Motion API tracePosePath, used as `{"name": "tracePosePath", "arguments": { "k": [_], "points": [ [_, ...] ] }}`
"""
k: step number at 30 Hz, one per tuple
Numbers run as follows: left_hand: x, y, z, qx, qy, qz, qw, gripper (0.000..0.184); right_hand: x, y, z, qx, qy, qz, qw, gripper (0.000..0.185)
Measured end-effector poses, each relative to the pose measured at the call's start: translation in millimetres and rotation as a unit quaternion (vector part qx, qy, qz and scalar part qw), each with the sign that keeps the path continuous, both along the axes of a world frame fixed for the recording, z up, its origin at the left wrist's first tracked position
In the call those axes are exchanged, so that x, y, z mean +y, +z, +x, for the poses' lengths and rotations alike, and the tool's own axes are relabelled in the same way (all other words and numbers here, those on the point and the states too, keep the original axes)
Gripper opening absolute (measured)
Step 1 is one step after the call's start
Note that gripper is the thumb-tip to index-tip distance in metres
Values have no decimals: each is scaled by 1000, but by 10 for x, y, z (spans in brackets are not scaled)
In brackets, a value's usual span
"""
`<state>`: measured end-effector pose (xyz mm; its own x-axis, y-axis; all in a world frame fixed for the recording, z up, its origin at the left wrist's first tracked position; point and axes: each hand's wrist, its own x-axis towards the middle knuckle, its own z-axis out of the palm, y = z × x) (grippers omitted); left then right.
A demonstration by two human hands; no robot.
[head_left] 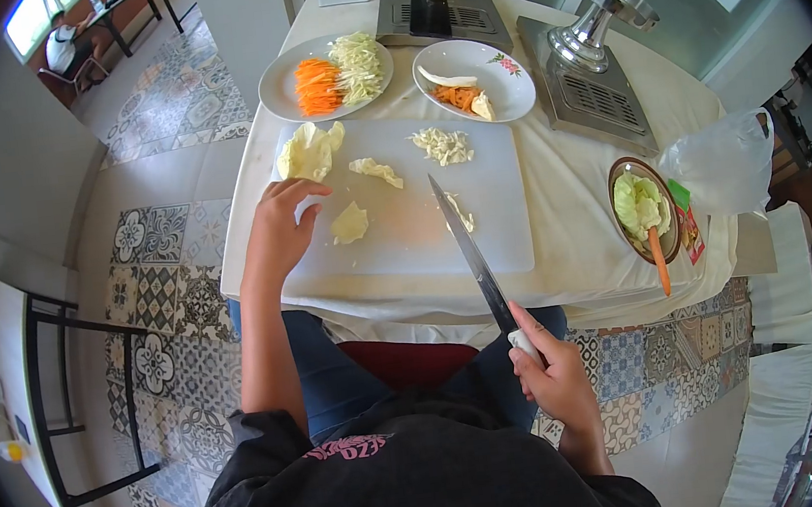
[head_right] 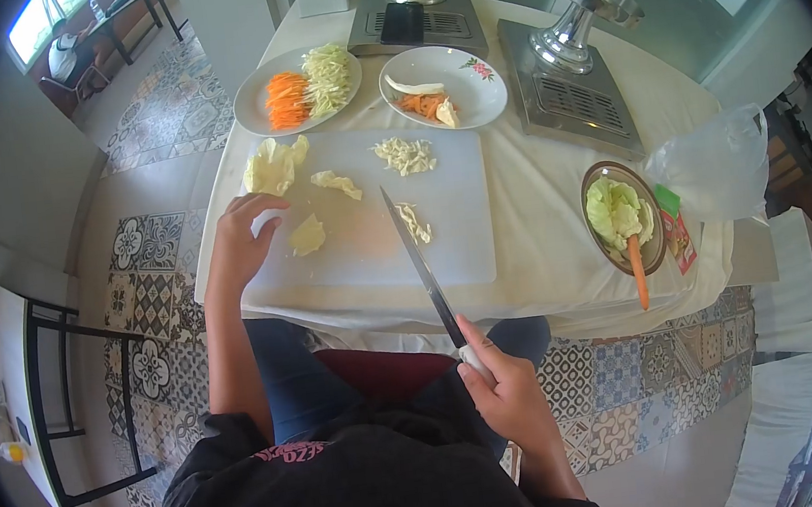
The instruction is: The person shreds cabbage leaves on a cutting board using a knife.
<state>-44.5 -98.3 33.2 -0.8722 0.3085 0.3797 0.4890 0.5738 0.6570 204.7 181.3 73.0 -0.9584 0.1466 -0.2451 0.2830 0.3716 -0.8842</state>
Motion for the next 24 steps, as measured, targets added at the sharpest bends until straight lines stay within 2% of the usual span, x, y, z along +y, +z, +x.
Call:
{"name": "tracePosePath", "arguments": {
  "k": [2,3,6,12,15,19,24],
  "points": [
    [-58,-53,69,-10,-26,-1,1000,18,-3,3,-29,4,6,0,1000,57],
    [-23,-55,126,-58,2,36,998,15,-6,12,-44,3,10,0,1000,56],
    [73,-4,224,-77,50,-1,996,15,-14,-4,-72,11,17,-1,1000,56],
    [253,-149,223,-11,18,1,1000,19,-15,26,-64,-16,12,-7,1000,55],
    [439,-104,317,-99,-15,59,993,19,1,-3,-50,-8,8,-1,1000,55],
    [717,-85,416,-158,-41,101,981,17,-1,-18,-42,2,0,8,1000,56],
    [933,-253,445,-85,-17,47,995,15,-31,84,-35,-10,-13,17,1000,56]
  ]
}}
